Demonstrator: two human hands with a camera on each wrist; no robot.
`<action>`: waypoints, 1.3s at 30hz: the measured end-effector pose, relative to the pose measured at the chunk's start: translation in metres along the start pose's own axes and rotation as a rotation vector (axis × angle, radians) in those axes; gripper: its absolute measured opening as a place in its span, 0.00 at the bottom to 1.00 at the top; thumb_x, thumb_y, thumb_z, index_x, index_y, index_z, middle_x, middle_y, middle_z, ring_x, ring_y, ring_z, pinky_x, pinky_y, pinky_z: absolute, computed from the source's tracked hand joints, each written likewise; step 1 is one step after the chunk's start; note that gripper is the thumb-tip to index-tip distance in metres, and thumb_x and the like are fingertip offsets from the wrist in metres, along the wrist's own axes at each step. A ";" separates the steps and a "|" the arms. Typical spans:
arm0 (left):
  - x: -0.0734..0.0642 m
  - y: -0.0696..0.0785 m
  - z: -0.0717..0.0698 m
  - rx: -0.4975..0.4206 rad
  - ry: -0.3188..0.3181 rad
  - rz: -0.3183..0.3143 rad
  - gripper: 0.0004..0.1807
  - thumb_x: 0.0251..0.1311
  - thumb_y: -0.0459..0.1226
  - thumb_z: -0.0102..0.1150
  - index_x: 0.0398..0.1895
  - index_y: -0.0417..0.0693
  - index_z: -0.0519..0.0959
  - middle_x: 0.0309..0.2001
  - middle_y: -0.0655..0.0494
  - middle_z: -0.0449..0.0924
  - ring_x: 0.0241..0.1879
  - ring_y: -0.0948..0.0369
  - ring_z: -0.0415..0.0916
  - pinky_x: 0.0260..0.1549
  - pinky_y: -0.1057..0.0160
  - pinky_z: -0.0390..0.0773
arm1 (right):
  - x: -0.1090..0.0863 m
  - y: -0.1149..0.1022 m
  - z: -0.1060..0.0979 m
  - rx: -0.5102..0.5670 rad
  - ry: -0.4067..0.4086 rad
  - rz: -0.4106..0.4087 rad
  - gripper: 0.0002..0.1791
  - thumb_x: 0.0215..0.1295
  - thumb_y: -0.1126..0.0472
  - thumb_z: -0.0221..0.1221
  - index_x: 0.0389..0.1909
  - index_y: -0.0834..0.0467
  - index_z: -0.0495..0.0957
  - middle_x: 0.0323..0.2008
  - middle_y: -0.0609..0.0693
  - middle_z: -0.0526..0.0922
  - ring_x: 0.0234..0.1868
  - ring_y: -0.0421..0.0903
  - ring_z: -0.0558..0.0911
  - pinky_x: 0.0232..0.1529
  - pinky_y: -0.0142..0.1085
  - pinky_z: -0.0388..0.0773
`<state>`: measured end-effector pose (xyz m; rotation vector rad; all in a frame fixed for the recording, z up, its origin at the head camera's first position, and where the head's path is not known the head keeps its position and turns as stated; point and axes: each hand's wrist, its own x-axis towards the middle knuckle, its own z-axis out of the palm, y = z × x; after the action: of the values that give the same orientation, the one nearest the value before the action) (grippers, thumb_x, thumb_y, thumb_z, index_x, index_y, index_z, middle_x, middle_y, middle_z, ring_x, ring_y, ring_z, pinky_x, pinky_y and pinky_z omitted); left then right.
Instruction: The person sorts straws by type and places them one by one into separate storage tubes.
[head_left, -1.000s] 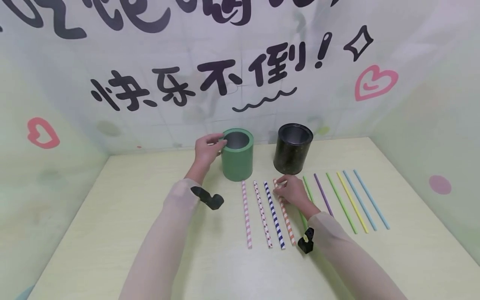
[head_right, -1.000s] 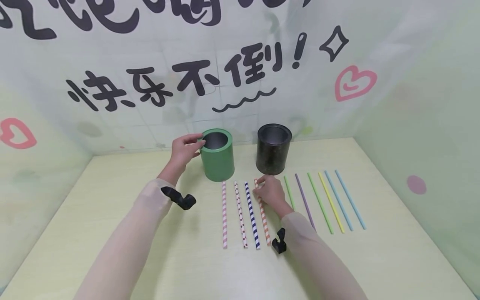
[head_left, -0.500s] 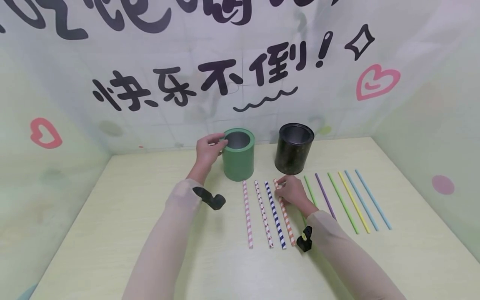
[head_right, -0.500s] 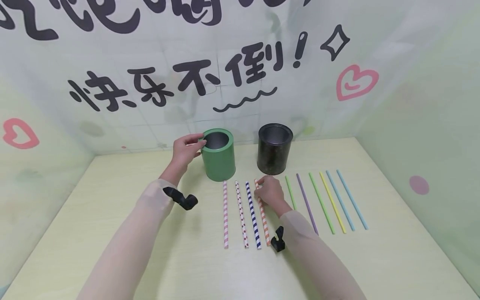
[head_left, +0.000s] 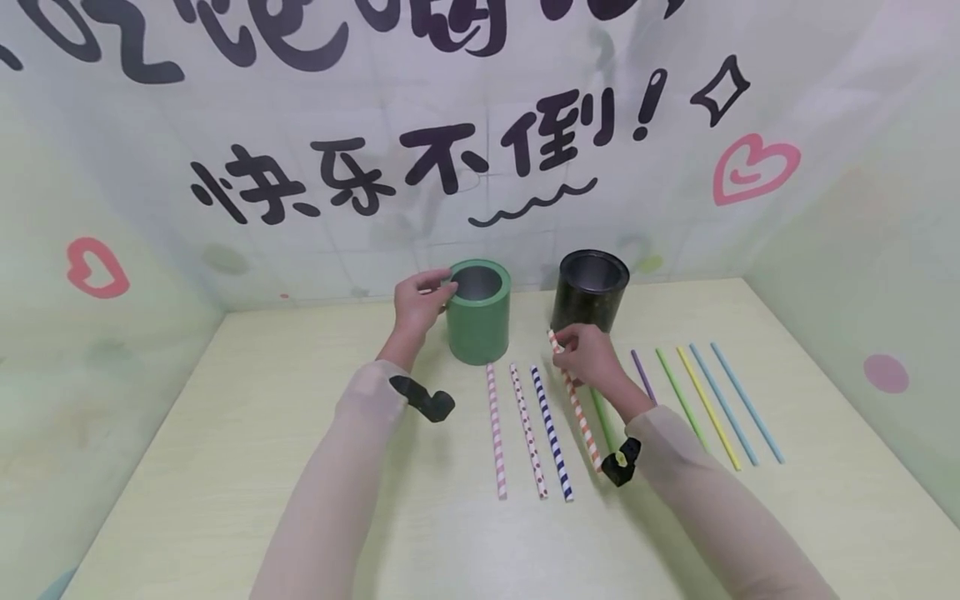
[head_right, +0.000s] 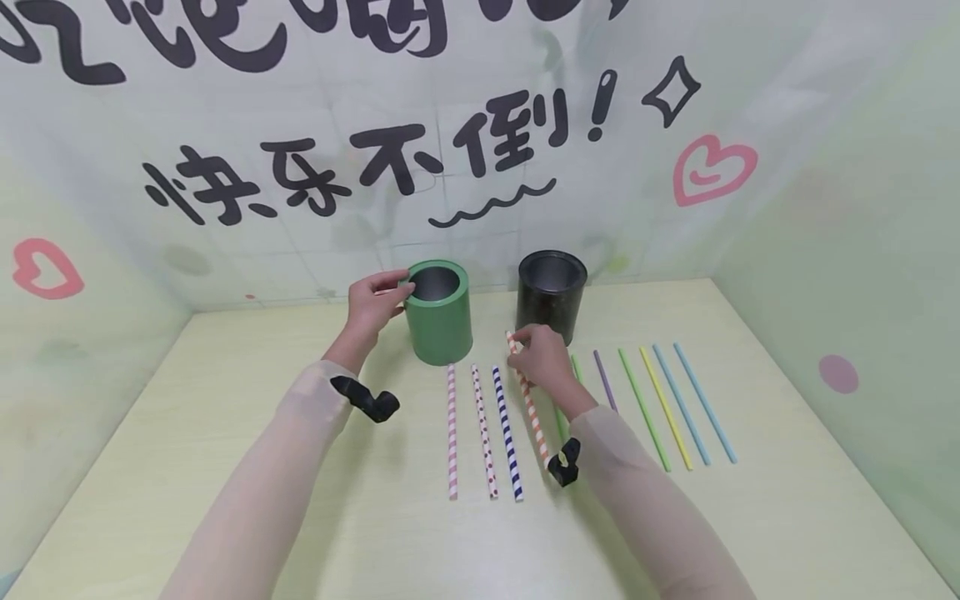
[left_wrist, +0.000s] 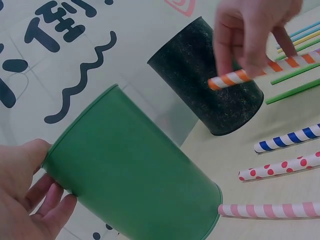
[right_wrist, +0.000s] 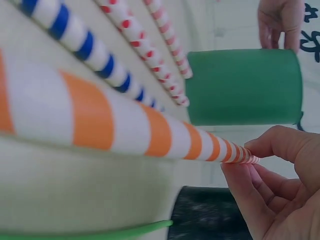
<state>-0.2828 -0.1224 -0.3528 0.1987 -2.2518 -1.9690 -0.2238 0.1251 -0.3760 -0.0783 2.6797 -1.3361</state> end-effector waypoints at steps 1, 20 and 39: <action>0.000 0.000 0.000 -0.007 0.002 -0.002 0.17 0.54 0.32 0.62 0.48 0.40 0.78 0.44 0.46 0.72 0.41 0.58 0.71 0.37 0.67 0.79 | 0.001 -0.005 -0.003 -0.002 0.003 -0.019 0.18 0.54 0.70 0.57 0.49 0.66 0.74 0.24 0.54 0.77 0.19 0.43 0.76 0.18 0.37 0.79; -0.002 0.000 0.001 -0.036 0.011 -0.012 0.16 0.54 0.31 0.61 0.48 0.40 0.78 0.44 0.46 0.72 0.40 0.58 0.71 0.36 0.69 0.78 | 0.039 -0.095 -0.036 -0.012 0.110 -0.229 0.20 0.56 0.68 0.57 0.52 0.58 0.74 0.28 0.55 0.76 0.22 0.46 0.75 0.19 0.35 0.77; -0.001 -0.003 0.001 -0.060 0.024 0.014 0.15 0.53 0.30 0.62 0.46 0.39 0.79 0.44 0.46 0.75 0.40 0.57 0.72 0.36 0.68 0.79 | 0.078 -0.184 -0.053 0.056 0.139 -0.447 0.20 0.58 0.68 0.55 0.53 0.58 0.71 0.30 0.50 0.73 0.30 0.44 0.76 0.24 0.35 0.79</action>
<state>-0.2816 -0.1213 -0.3565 0.1984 -2.1705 -2.0132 -0.3121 0.0468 -0.2062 -0.6338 2.8465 -1.5832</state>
